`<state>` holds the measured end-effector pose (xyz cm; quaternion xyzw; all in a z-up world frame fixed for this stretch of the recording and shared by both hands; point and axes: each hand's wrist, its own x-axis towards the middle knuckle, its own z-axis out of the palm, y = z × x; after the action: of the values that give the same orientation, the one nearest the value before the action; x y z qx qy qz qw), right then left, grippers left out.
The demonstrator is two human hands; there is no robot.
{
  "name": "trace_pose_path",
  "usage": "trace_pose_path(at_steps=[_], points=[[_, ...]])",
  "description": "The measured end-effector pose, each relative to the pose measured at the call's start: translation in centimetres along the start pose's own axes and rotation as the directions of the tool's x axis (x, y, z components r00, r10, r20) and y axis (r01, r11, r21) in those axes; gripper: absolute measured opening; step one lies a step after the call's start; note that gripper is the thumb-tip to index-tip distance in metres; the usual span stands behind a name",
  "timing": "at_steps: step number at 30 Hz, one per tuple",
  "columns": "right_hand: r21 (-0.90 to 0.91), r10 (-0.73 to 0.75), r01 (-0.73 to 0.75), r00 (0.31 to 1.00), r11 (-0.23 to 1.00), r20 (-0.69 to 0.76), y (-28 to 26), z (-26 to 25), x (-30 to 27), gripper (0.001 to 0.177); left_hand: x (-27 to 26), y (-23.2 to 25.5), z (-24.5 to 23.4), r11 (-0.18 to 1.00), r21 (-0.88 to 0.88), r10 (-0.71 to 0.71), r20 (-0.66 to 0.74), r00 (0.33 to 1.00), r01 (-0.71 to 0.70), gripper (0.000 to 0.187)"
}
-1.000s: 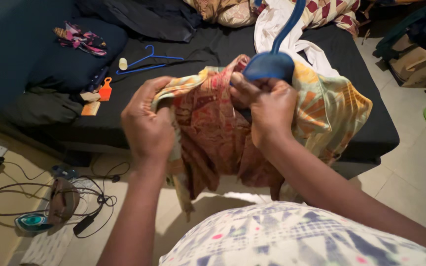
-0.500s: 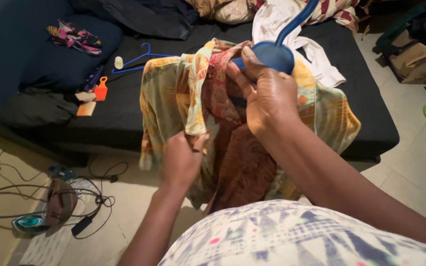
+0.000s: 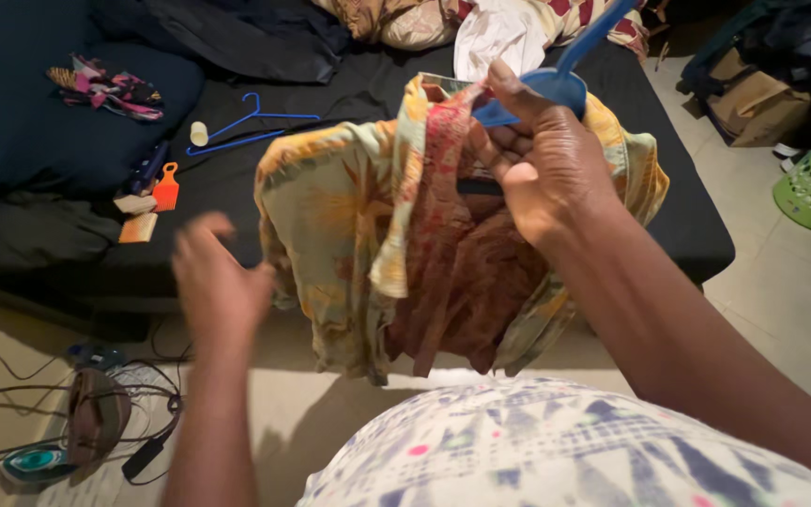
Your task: The person places a patterned shirt onto a blue hanger, adjusts the collar and sleeves, and hangs it in a closet. Then the person places a white shirt onto a blue hanger, buttons the collar, and hangs it in the same closet.
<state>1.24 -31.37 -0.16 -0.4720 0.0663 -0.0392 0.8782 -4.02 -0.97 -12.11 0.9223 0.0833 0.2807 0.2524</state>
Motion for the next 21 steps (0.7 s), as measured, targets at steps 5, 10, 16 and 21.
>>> trace_pose_path(at_steps=[5, 10, 16, 21], points=[[-0.053, 0.02, -0.026, 0.993, 0.998, -0.118, -0.3, -1.3, 0.8, 0.021, 4.3, -1.0, 1.3, 0.829, -0.434, 0.472, 0.202, 0.858, -0.353, 0.056], [-0.031, -0.088, 0.083, 0.966, 0.996, -0.245, -1.5, -3.9, 2.3, 0.021, 0.1, -6.2, 6.6, 0.95, -0.208, -0.032, 0.675, 0.737, 0.231, 0.036], [-0.018, -0.149, 0.15, 0.944, 0.989, -0.295, -1.2, -5.8, 3.0, 0.021, -7.2, -13.9, 7.5, 0.725, -0.234, -0.3, 0.74, 0.603, 0.648, 0.02], [-0.071, -0.176, 0.163, 0.947, 0.984, -0.268, -0.7, -4.9, 2.5, 0.018, -12.9, -18.4, 9.7, 0.706, 0.273, -0.669, 0.559, 0.489, 0.653, 0.032]])
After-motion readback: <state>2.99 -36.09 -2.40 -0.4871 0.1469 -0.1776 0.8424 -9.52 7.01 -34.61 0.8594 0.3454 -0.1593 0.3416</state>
